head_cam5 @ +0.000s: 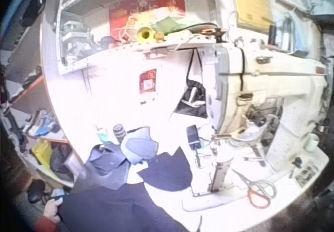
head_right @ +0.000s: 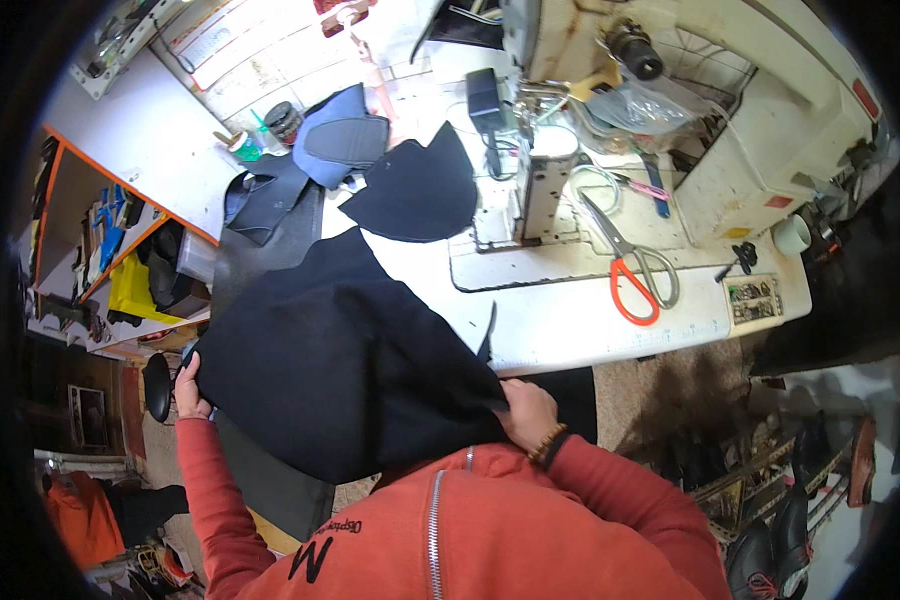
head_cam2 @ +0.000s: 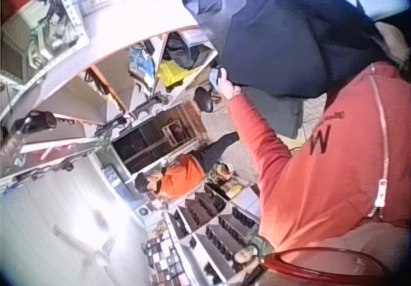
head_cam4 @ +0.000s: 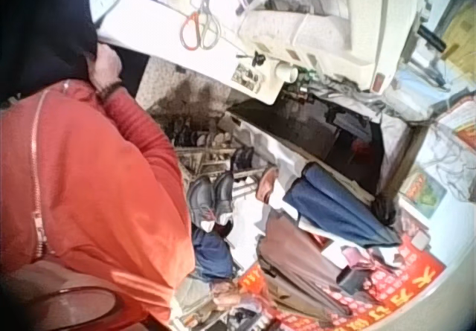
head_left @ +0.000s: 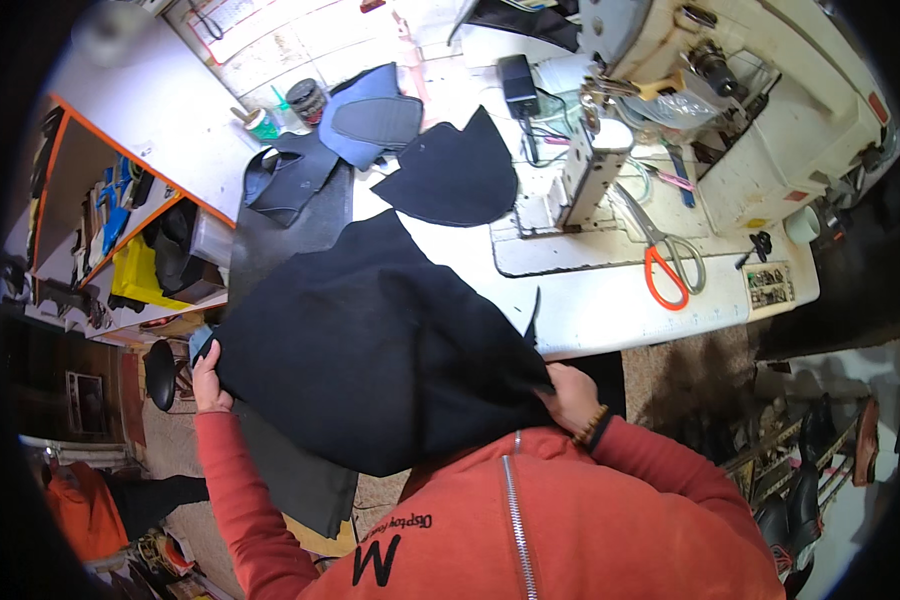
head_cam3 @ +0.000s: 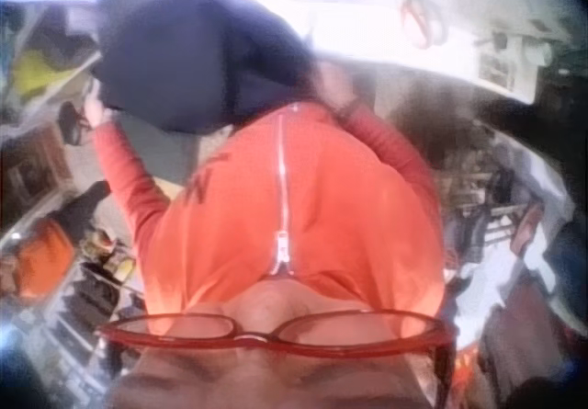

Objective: The person aligns a black fabric piece on a worktable, smooths it, and uses orange-handled shears to cut along a marked outline. The person then lifts and repositions the cut piece and compares it to a blue fabric piece.

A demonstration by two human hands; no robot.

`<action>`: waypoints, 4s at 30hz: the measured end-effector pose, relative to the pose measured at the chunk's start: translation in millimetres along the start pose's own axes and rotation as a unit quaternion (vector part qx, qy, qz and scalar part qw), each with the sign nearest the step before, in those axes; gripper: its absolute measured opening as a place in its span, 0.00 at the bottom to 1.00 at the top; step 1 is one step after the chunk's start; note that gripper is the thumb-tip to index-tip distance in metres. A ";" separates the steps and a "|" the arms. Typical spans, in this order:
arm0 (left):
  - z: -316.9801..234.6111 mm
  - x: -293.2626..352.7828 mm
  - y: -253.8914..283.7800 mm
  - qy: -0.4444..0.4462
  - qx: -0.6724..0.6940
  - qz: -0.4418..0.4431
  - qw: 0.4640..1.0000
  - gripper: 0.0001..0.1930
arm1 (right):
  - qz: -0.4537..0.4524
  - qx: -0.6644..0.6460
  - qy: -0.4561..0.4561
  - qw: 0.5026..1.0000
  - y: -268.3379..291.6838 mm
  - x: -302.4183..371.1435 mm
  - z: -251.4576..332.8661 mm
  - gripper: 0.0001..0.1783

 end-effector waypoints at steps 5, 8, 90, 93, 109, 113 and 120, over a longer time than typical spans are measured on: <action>-2.7 -1.9 16.6 -0.032 -0.011 -0.025 0.999 0.33 | -0.150 -0.090 0.167 0.970 139.5 -3.0 60.4 0.14; 11.9 -1.5 29.8 -0.045 -0.062 -0.048 0.996 0.24 | 0.044 -0.410 0.021 0.911 165.6 -32.8 72.5 0.20; -183.9 3.6 -241.5 0.042 0.546 0.287 0.786 0.10 | 0.052 0.223 0.260 0.938 61.2 -65.6 13.3 0.48; -183.7 3.6 -247.3 0.028 0.563 0.238 0.791 0.10 | 0.049 0.223 0.263 0.937 61.0 -64.7 13.5 0.47; 15.6 156.2 -343.2 0.356 0.492 0.465 0.644 0.22 | 0.134 -0.493 0.178 0.841 117.7 -100.7 89.8 0.36; 54.5 186.1 -350.8 0.393 0.484 0.451 0.639 0.30 | 0.107 -0.648 -0.008 0.754 109.5 -106.8 99.2 0.25; 30.4 191.8 -317.3 0.218 0.236 0.302 0.898 0.23 | 0.112 -0.569 -0.013 0.815 95.0 -98.7 114.6 0.23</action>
Point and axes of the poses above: each hand's wrist, its own x-axis away from the middle knuckle, its own y-axis out of the back of the hand, z = x × y, the point moved 2 cm from there along -x, towards the middle knuckle, and after that the axes turned 5 degrees about x, right-handed, at the moved point
